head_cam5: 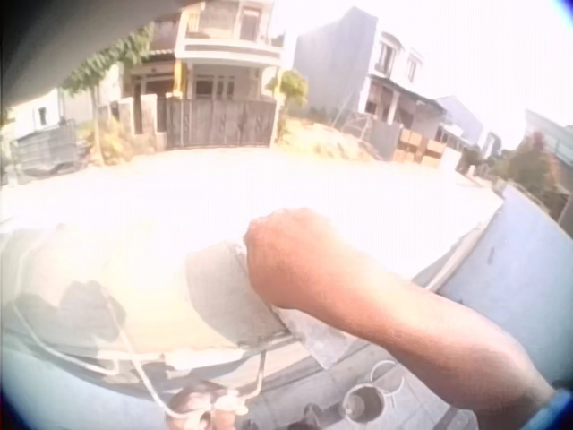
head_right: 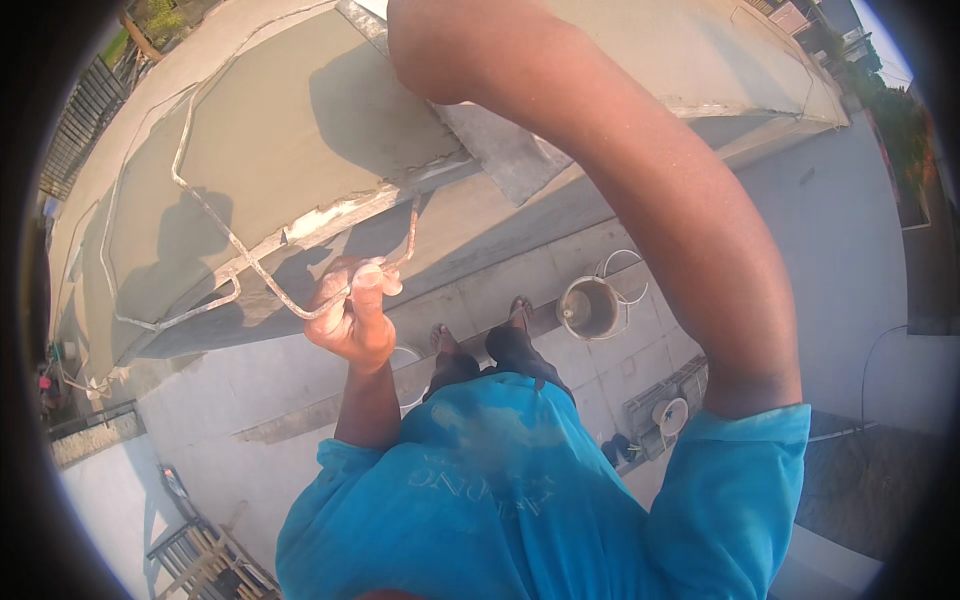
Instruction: The person scoops wet cement from a bucket using a trowel and applies it to a curved rooftop surface. They use a large flat trowel to spread and smooth the cement across the roof, repeatedly adding more material and leveling the surface.
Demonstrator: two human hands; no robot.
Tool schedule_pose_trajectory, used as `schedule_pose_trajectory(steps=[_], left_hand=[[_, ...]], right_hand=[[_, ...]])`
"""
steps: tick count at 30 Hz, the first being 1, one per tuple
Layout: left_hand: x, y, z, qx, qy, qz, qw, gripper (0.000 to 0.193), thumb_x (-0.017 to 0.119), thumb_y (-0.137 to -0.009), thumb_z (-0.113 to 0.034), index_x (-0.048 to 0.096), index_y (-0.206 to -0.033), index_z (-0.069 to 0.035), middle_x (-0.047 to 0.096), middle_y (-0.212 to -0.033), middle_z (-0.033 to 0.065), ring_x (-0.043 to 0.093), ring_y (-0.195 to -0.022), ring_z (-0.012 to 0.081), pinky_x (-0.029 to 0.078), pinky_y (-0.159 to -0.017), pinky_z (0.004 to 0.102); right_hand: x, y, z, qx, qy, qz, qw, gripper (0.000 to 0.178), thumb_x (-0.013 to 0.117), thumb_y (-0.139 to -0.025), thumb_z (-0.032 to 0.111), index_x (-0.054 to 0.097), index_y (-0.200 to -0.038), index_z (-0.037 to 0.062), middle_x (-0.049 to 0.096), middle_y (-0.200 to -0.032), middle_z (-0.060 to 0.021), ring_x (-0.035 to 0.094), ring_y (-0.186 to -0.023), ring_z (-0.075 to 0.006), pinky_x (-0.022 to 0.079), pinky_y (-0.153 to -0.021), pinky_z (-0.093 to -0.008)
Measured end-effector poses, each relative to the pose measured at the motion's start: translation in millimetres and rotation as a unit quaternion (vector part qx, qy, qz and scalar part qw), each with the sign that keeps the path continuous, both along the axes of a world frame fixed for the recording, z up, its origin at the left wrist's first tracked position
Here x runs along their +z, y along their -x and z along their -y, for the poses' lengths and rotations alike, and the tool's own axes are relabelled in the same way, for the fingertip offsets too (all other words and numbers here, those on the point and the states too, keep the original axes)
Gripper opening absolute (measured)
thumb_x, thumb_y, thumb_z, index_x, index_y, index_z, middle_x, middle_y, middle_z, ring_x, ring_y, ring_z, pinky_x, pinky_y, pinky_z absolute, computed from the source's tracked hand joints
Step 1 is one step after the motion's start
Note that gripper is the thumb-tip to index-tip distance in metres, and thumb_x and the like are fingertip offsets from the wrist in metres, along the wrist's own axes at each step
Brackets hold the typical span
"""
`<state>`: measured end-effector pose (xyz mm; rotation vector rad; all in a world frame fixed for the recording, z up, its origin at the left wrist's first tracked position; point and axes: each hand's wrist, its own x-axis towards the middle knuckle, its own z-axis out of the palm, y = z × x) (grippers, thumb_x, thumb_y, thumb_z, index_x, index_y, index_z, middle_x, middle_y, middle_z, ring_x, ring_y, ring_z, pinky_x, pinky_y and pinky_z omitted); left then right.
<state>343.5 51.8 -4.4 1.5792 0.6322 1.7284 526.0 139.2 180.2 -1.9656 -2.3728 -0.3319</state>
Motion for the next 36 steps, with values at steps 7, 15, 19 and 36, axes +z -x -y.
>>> schedule_pose_trajectory(steps=[7,15,19,36], left_hand=[[-4,2,-3,0.010,-0.024,0.009,1.000,0.015,0.070,-0.091,-0.008,0.068,-0.086,0.006,0.066,-0.064,0.0120,0.063,-0.057,0.0206,0.049,-0.052,0.0295],[-7,-1,4,0.078,-0.014,-0.021,0.997,0.027,0.057,-0.099,-0.018,0.061,-0.083,0.003,0.060,-0.057,0.0108,0.062,-0.062,0.0234,0.056,-0.064,0.0410],[-12,0,4,0.111,0.006,0.011,0.994,0.031,0.058,-0.097,-0.020,0.062,-0.077,0.003,0.060,-0.064,0.0139,0.058,-0.059,0.0239,0.053,-0.062,0.0363],[5,-26,15,0.247,0.122,0.128,0.953,0.037,0.054,-0.102,-0.037,0.053,-0.075,-0.011,0.044,-0.065,0.0006,0.044,-0.067,0.0162,0.038,-0.068,0.0342]], right_hand=[[6,-62,9,-0.096,0.010,-0.049,0.994,0.022,0.054,-0.085,0.011,0.074,-0.085,0.0032,0.071,-0.086,-0.0237,0.068,-0.085,-0.0416,0.054,-0.080,-0.0489],[9,-161,21,-0.152,0.013,-0.041,0.987,0.023,0.053,-0.086,0.013,0.074,-0.083,0.0024,0.071,-0.086,-0.0227,0.068,-0.083,-0.0418,0.053,-0.079,-0.0502],[7,-226,24,-0.190,0.018,-0.027,0.981,0.023,0.053,-0.086,0.013,0.073,-0.084,0.0019,0.070,-0.086,-0.0234,0.068,-0.083,-0.0420,0.053,-0.078,-0.0509],[9,-470,52,-0.177,0.055,-0.084,0.979,0.025,0.048,-0.087,0.012,0.070,-0.087,0.0011,0.070,-0.095,-0.0244,0.066,-0.091,-0.0417,0.051,-0.086,-0.0490]])
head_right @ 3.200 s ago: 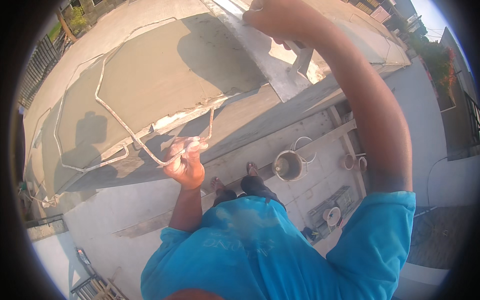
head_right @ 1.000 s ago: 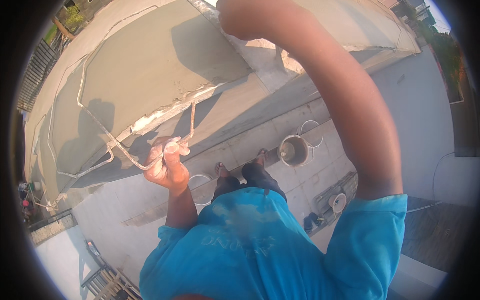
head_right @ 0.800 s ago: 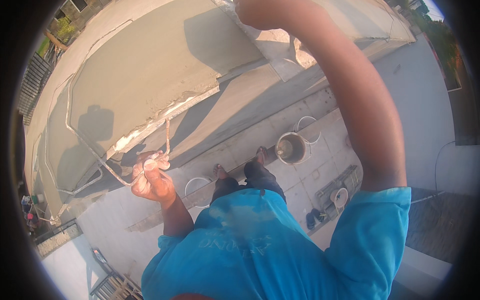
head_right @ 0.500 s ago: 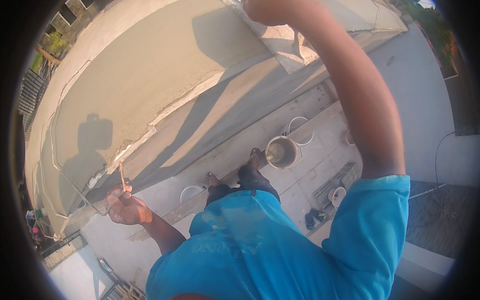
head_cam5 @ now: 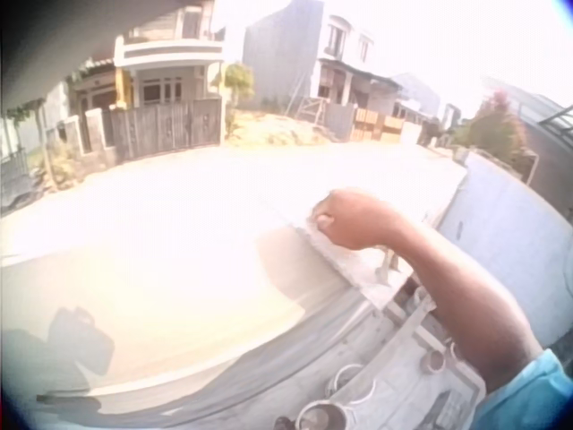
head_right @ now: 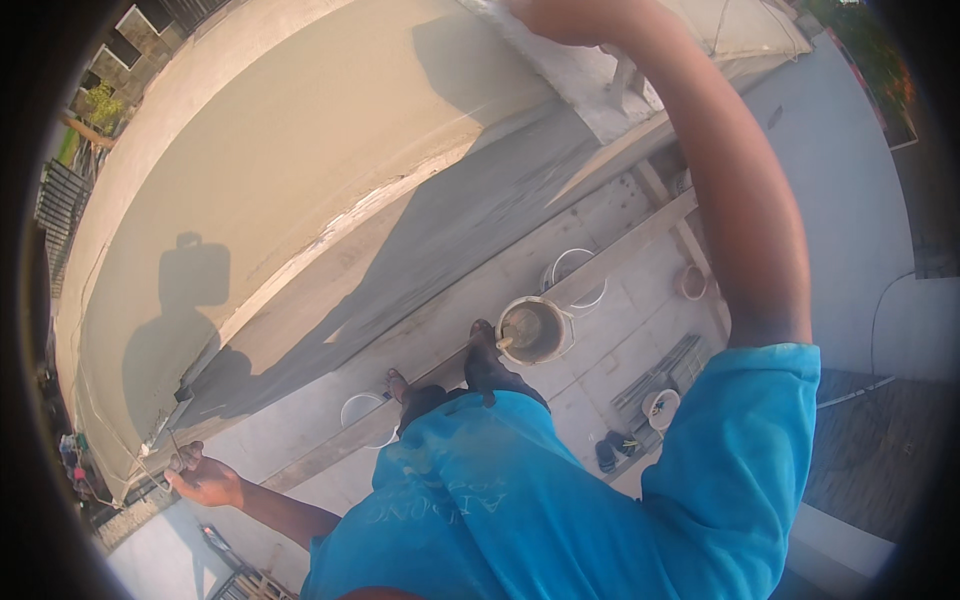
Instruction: The person scoops wet cement from a bucket using a trowel and applies it to a curved rooftop surface. They use a large flat trowel to spread and smooth the cement across the roof, repeatedly adding more material and leveling the surface.
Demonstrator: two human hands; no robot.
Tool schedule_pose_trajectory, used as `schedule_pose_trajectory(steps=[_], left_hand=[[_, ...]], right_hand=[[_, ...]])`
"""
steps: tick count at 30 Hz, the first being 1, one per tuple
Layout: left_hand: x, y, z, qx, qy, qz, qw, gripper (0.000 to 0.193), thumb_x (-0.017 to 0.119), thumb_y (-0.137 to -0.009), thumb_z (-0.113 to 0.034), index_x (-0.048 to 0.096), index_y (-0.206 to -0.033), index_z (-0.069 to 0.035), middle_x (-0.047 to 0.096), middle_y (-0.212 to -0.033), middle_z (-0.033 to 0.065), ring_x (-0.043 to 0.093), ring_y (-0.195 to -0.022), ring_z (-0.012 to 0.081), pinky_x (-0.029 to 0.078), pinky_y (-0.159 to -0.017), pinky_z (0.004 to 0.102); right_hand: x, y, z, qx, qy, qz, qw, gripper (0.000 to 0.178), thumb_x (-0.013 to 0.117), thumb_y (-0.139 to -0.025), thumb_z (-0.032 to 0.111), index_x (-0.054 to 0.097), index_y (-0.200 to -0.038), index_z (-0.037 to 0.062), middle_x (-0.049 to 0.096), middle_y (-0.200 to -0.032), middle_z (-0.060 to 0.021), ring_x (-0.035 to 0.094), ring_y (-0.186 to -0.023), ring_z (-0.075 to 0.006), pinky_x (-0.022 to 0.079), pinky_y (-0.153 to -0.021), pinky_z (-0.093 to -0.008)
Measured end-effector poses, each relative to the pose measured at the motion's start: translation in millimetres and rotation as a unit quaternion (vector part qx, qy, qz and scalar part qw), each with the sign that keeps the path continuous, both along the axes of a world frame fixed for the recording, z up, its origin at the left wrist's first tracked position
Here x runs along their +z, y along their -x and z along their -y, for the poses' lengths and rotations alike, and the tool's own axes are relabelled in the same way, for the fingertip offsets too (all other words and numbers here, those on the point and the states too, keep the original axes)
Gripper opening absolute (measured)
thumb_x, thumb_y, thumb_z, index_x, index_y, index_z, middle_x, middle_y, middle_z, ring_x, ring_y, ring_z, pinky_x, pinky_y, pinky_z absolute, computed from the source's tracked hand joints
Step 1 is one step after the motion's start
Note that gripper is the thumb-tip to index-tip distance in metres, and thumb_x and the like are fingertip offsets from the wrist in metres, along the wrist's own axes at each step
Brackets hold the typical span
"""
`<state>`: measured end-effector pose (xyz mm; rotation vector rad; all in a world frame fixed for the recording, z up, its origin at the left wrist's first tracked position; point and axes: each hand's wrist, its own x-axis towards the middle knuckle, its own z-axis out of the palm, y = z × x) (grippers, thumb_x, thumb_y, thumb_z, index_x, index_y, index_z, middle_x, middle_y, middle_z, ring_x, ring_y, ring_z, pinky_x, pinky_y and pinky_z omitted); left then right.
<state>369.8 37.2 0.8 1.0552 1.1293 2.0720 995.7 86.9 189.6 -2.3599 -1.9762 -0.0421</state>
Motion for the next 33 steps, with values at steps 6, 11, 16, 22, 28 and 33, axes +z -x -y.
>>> schedule_pose_trajectory(steps=[6,11,16,22,28,33], left_hand=[[-11,26,1,-0.015,0.006,0.013,1.000,0.037,0.051,-0.104,-0.036,0.054,-0.077,-0.011,0.047,-0.067,-0.0005,0.047,-0.067,0.0159,0.040,-0.071,0.0355],[-8,27,1,-0.012,0.024,0.030,0.999,0.035,0.051,-0.105,-0.035,0.054,-0.079,-0.012,0.049,-0.067,0.0001,0.048,-0.069,0.0165,0.041,-0.072,0.0361],[-12,23,-4,-0.011,0.016,0.030,0.999,0.034,0.049,-0.105,-0.035,0.051,-0.081,-0.012,0.043,-0.070,-0.0003,0.044,-0.071,0.0153,0.038,-0.075,0.0342],[-6,16,2,-0.019,0.016,0.033,0.999,0.036,0.052,-0.104,-0.034,0.050,-0.075,-0.012,0.040,-0.066,-0.0021,0.041,-0.067,0.0133,0.036,-0.069,0.0305],[-7,13,1,-0.028,0.019,0.032,0.999,0.036,0.053,-0.103,-0.036,0.051,-0.075,-0.012,0.038,-0.064,-0.0019,0.041,-0.065,0.0144,0.035,-0.067,0.0319],[-4,7,6,-0.027,0.010,0.029,0.999,0.035,0.054,-0.102,-0.037,0.057,-0.082,-0.009,0.042,-0.064,0.0007,0.044,-0.066,0.0174,0.037,-0.066,0.0344]], right_hand=[[-7,-77,10,-0.004,-0.023,-0.007,1.000,0.034,0.050,-0.089,0.016,0.075,-0.111,0.0060,0.072,-0.114,-0.0189,0.066,-0.108,-0.0368,0.050,-0.098,-0.0436],[-14,-157,2,-0.064,-0.020,0.050,0.997,0.035,0.052,-0.090,0.018,0.074,-0.115,0.0074,0.071,-0.118,-0.0177,0.065,-0.112,-0.0368,0.050,-0.100,-0.0430],[-2,-232,14,-0.024,-0.068,0.118,0.990,0.033,0.054,-0.091,0.019,0.074,-0.115,0.0085,0.072,-0.115,-0.0154,0.066,-0.107,-0.0347,0.053,-0.093,-0.0416],[3,-189,-3,-0.291,0.015,-0.022,0.956,0.033,0.049,-0.093,0.011,0.075,-0.113,0.0106,0.069,-0.079,-0.0159,0.064,-0.057,-0.0269,0.057,-0.065,-0.0403],[-12,-153,3,-0.148,-0.011,-0.147,0.978,0.046,0.052,-0.094,0.036,0.066,-0.095,-0.0081,0.050,-0.061,-0.0063,0.051,-0.037,-0.0173,0.046,-0.040,-0.0352],[1,-42,-14,0.000,0.115,0.096,0.989,0.029,0.047,-0.095,0.012,0.072,-0.110,0.0080,0.070,-0.080,-0.0181,0.069,-0.069,-0.0311,0.057,-0.069,-0.0420]])
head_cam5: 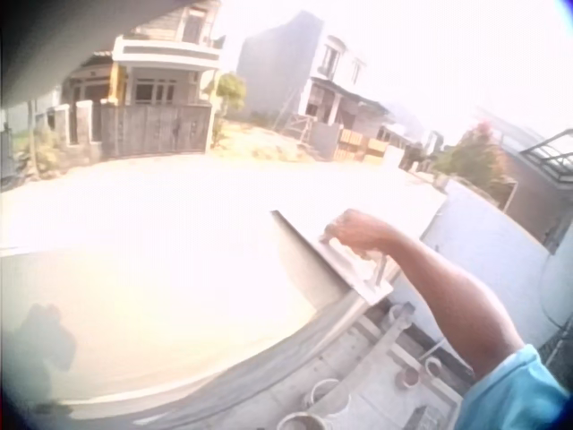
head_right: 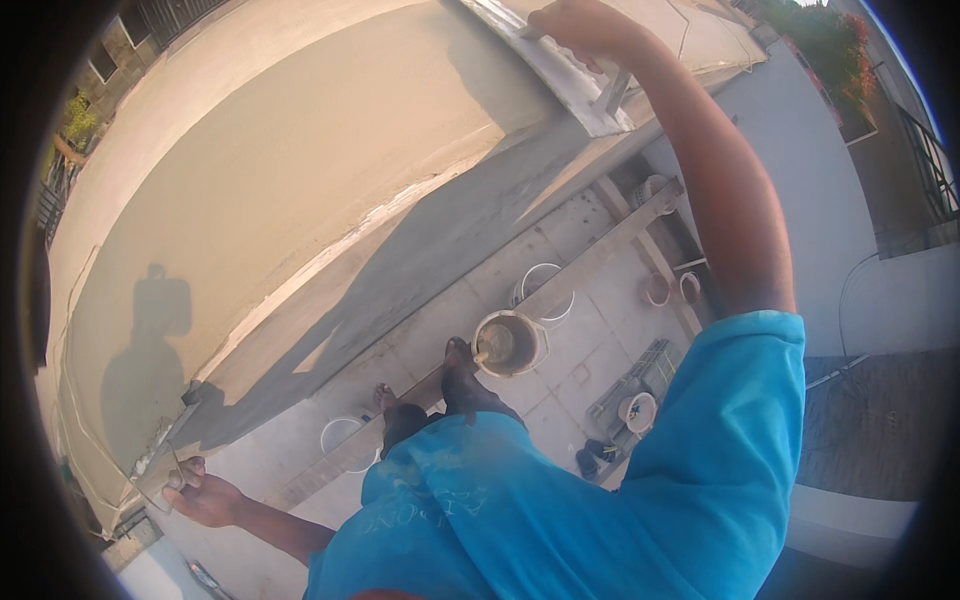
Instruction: The person scoops wet cement from a bucket using a trowel and applies it to a curved rooftop surface. They use a large flat trowel to spread and smooth the cement across the roof, repeatedly adding more material and leveling the surface.
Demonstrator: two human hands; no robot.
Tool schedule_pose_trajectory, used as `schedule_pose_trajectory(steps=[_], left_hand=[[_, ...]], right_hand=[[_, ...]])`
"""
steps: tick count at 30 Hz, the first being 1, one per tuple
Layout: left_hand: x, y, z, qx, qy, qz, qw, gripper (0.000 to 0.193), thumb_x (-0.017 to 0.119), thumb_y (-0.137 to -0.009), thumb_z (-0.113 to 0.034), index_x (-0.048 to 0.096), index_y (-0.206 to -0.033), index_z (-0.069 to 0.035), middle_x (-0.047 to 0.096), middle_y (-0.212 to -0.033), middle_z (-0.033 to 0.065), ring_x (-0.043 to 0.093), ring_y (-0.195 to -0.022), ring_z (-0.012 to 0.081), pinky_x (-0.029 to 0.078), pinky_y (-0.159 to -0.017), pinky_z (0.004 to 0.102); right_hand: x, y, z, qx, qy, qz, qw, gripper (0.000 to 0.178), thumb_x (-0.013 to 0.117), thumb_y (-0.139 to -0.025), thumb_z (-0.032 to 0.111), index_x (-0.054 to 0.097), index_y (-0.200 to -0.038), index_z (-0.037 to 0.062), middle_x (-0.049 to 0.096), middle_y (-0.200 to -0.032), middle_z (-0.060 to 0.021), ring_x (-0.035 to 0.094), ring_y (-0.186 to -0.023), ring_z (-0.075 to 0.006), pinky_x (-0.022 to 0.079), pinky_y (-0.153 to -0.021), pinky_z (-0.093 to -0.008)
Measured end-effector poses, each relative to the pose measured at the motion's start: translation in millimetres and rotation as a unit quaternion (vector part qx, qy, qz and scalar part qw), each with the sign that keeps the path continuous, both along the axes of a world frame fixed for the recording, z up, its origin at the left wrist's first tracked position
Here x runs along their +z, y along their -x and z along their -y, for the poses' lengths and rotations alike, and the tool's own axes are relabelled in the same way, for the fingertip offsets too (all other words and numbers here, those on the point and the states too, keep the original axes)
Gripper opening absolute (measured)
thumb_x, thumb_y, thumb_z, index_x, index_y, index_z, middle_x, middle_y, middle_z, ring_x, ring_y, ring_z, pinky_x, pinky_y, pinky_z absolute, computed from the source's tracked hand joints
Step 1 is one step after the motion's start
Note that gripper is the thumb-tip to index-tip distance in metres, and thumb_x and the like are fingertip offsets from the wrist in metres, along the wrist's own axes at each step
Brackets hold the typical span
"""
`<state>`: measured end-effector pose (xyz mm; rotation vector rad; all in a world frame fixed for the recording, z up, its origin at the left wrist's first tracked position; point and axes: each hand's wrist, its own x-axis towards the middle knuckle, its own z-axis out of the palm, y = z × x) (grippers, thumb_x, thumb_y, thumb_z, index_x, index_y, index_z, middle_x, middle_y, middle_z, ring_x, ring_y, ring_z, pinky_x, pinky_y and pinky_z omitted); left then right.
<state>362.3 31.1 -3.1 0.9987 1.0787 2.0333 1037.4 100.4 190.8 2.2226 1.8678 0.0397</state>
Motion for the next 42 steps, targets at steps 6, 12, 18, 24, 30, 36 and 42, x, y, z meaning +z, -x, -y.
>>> schedule_pose_trajectory(steps=[6,12,18,24,30,36,42], left_hand=[[-13,2,-5,-0.049,-0.024,-0.023,0.998,0.037,0.057,-0.101,-0.040,0.057,-0.084,-0.007,0.046,-0.058,0.0035,0.046,-0.057,0.0190,0.041,-0.062,0.0354],[-20,10,-7,-0.080,-0.070,-0.101,0.989,0.041,0.055,-0.102,-0.038,0.056,-0.086,0.000,0.053,-0.060,0.0088,0.053,-0.054,0.0224,0.046,-0.054,0.0345],[-10,5,-9,-0.196,-0.106,-0.083,0.971,0.031,0.055,-0.102,-0.025,0.060,-0.096,0.005,0.058,-0.065,0.0128,0.057,-0.055,0.0204,0.051,-0.054,0.0331],[-7,9,-10,-0.263,-0.111,-0.065,0.956,0.021,0.056,-0.100,-0.013,0.062,-0.099,0.007,0.060,-0.067,0.0126,0.058,-0.058,0.0188,0.054,-0.058,0.0350],[-2,8,-11,-0.278,-0.112,-0.045,0.953,0.021,0.055,-0.100,-0.013,0.062,-0.099,0.007,0.061,-0.068,0.0125,0.058,-0.060,0.0173,0.055,-0.059,0.0351],[-4,12,-10,-0.268,-0.089,-0.072,0.957,0.026,0.056,-0.101,-0.019,0.062,-0.097,0.007,0.059,-0.066,0.0109,0.057,-0.057,0.0174,0.053,-0.058,0.0349],[-6,11,-10,-0.252,-0.085,-0.079,0.961,0.027,0.059,-0.100,-0.020,0.063,-0.096,0.007,0.060,-0.065,0.0102,0.058,-0.058,0.0165,0.053,-0.057,0.0329]], right_hand=[[-21,77,-10,0.195,-0.059,0.038,0.978,0.023,0.047,-0.096,0.013,0.066,-0.104,0.0032,0.069,-0.088,-0.0216,0.069,-0.086,-0.0374,0.055,-0.077,-0.0456],[15,281,-7,-0.077,-0.093,-0.205,0.971,0.036,0.049,-0.097,0.025,0.070,-0.101,-0.0036,0.070,-0.101,-0.0270,0.068,-0.094,-0.0413,0.054,-0.087,-0.0473],[-10,348,-33,0.043,-0.083,-0.128,0.987,0.038,0.052,-0.094,0.027,0.071,-0.097,-0.0060,0.066,-0.088,-0.0225,0.065,-0.077,-0.0339,0.053,-0.073,-0.0432],[6,443,-27,-0.007,-0.051,-0.201,0.978,0.044,0.049,-0.099,0.030,0.068,-0.098,-0.0098,0.063,-0.063,-0.0184,0.064,-0.050,-0.0247,0.054,-0.056,-0.0404],[4,500,-21,0.114,-0.044,-0.227,0.966,0.042,0.052,-0.095,0.028,0.069,-0.099,-0.0105,0.067,-0.080,-0.0295,0.069,-0.080,-0.0413,0.053,-0.081,-0.0485],[16,501,5,0.184,-0.090,-0.214,0.955,0.037,0.055,-0.093,0.026,0.071,-0.108,-0.0040,0.070,-0.091,-0.0282,0.069,-0.086,-0.0419,0.053,-0.087,-0.0473],[-3,527,-8,0.202,-0.137,-0.166,0.955,0.033,0.057,-0.089,0.016,0.073,-0.114,0.0018,0.071,-0.089,-0.0267,0.071,-0.085,-0.0410,0.055,-0.087,-0.0484]])
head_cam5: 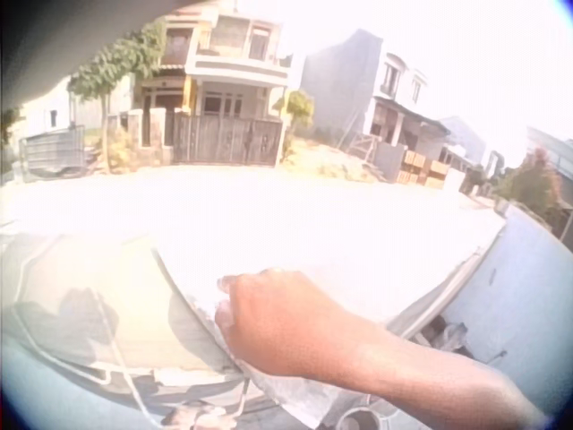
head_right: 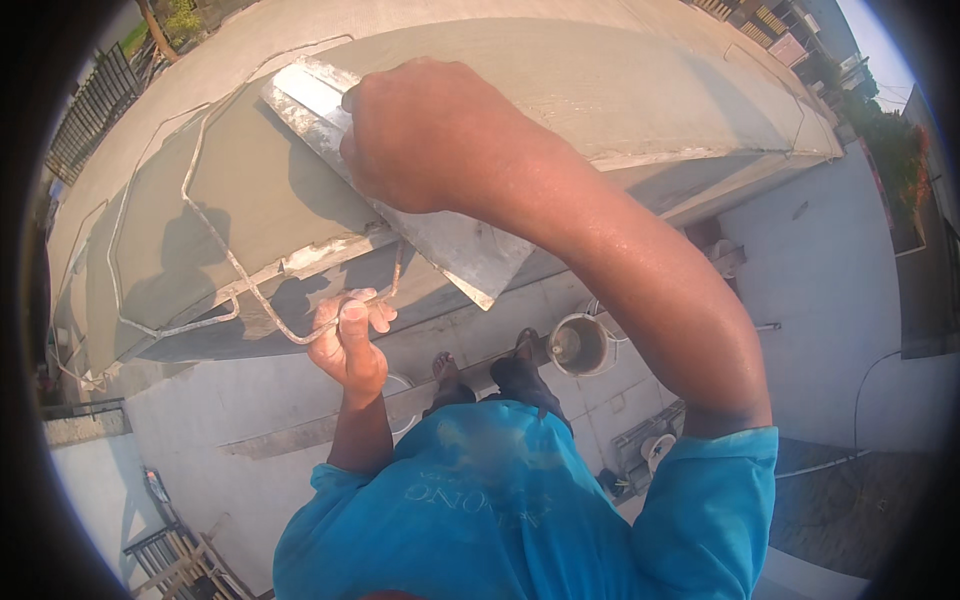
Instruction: The person scoops wet cement from a bucket using a trowel and applies it to a curved rooftop surface. They use a large flat trowel to spread and smooth the cement across the roof, repeatedly adding more material and leveling the surface.
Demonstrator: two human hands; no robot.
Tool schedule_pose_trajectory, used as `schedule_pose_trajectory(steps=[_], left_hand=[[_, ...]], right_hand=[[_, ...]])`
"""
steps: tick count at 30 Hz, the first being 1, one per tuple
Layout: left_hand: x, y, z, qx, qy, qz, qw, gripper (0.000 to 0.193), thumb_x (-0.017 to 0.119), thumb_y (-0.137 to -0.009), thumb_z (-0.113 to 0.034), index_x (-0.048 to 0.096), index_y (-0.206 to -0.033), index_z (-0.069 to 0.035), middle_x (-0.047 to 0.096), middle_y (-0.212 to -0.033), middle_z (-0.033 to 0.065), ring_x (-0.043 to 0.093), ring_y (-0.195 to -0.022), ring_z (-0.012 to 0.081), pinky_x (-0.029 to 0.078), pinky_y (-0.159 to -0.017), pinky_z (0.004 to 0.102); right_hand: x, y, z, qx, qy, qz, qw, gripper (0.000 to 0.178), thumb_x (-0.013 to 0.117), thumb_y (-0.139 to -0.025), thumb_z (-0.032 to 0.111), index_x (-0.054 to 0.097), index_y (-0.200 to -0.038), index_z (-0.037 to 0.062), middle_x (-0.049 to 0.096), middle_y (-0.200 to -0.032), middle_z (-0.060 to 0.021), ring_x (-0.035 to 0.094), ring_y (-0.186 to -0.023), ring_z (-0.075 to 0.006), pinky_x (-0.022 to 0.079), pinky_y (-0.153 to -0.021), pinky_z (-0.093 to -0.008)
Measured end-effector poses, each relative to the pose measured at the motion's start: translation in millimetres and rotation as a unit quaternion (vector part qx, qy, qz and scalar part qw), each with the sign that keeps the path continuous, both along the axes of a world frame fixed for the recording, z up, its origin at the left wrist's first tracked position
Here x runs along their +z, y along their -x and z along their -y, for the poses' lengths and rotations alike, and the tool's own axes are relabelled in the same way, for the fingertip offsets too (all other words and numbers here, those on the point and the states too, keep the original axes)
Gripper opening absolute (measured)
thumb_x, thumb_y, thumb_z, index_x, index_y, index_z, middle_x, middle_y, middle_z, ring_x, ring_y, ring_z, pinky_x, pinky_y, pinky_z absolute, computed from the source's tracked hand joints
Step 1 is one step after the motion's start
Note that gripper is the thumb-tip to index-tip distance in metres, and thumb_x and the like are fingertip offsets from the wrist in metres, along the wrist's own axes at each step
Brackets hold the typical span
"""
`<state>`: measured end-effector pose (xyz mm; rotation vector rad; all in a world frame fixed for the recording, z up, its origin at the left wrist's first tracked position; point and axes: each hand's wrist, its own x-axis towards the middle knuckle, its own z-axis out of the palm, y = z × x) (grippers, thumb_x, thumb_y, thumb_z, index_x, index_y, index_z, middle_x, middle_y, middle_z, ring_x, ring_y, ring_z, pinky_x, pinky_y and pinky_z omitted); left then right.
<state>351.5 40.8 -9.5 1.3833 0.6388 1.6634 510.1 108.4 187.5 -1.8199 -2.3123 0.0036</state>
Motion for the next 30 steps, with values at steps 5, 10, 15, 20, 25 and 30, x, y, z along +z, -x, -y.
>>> schedule_pose_trajectory(steps=[5,10,15,20,25,30], left_hand=[[1,1,0,0.026,-0.016,-0.004,1.000,0.023,0.059,-0.101,-0.017,0.064,-0.093,0.005,0.060,-0.062,0.0088,0.060,-0.058,0.0177,0.052,-0.058,0.0325],[5,-1,2,0.039,-0.006,-0.007,0.999,0.027,0.057,-0.101,-0.018,0.063,-0.091,0.006,0.057,-0.058,0.0080,0.058,-0.056,0.0183,0.053,-0.061,0.0348],[5,-6,5,0.094,0.005,-0.015,0.995,0.028,0.056,-0.099,-0.020,0.061,-0.089,0.006,0.055,-0.056,0.0102,0.055,-0.053,0.0189,0.051,-0.058,0.0338],[-14,1,-2,0.171,-0.024,-0.021,0.985,0.030,0.055,-0.098,-0.022,0.057,-0.086,0.005,0.056,-0.058,0.0132,0.054,-0.051,0.0204,0.050,-0.059,0.0322],[-20,4,0,0.254,0.037,0.049,0.965,0.026,0.050,-0.100,-0.021,0.056,-0.085,0.000,0.050,-0.055,0.0095,0.053,-0.057,0.0198,0.047,-0.060,0.0331],[-8,1,4,0.249,0.051,0.046,0.966,0.031,0.047,-0.102,-0.028,0.054,-0.082,-0.005,0.043,-0.056,0.0046,0.047,-0.058,0.0175,0.042,-0.061,0.0319]], right_hand=[[-7,21,-15,0.014,0.021,0.020,0.999,0.027,0.059,-0.084,0.013,0.076,-0.102,0.0032,0.070,-0.078,-0.0226,0.071,-0.080,-0.0385,0.057,-0.080,-0.0468],[-2,-30,-28,-0.049,0.007,0.068,0.996,0.030,0.057,-0.088,0.015,0.073,-0.109,0.0012,0.074,-0.087,-0.0202,0.073,-0.082,-0.0344,0.058,-0.073,-0.0448],[-10,-115,-33,-0.110,-0.004,0.073,0.991,0.026,0.053,-0.087,0.015,0.074,-0.091,0.0010,0.072,-0.094,-0.0255,0.070,-0.090,-0.0413,0.055,-0.084,-0.0481],[-11,-205,-26,-0.158,-0.023,0.106,0.981,0.024,0.053,-0.085,0.013,0.076,-0.086,0.0047,0.072,-0.089,-0.0213,0.070,-0.087,-0.0400,0.055,-0.081,-0.0483],[-19,-310,-18,-0.170,-0.028,0.104,0.980,0.024,0.053,-0.087,0.015,0.074,-0.083,0.0043,0.071,-0.088,-0.0217,0.068,-0.085,-0.0405,0.054,-0.080,-0.0498],[-15,-412,-5,-0.185,-0.012,0.122,0.975,0.024,0.053,-0.086,0.015,0.073,-0.086,0.0033,0.071,-0.089,-0.0216,0.067,-0.086,-0.0418,0.053,-0.082,-0.0502]])
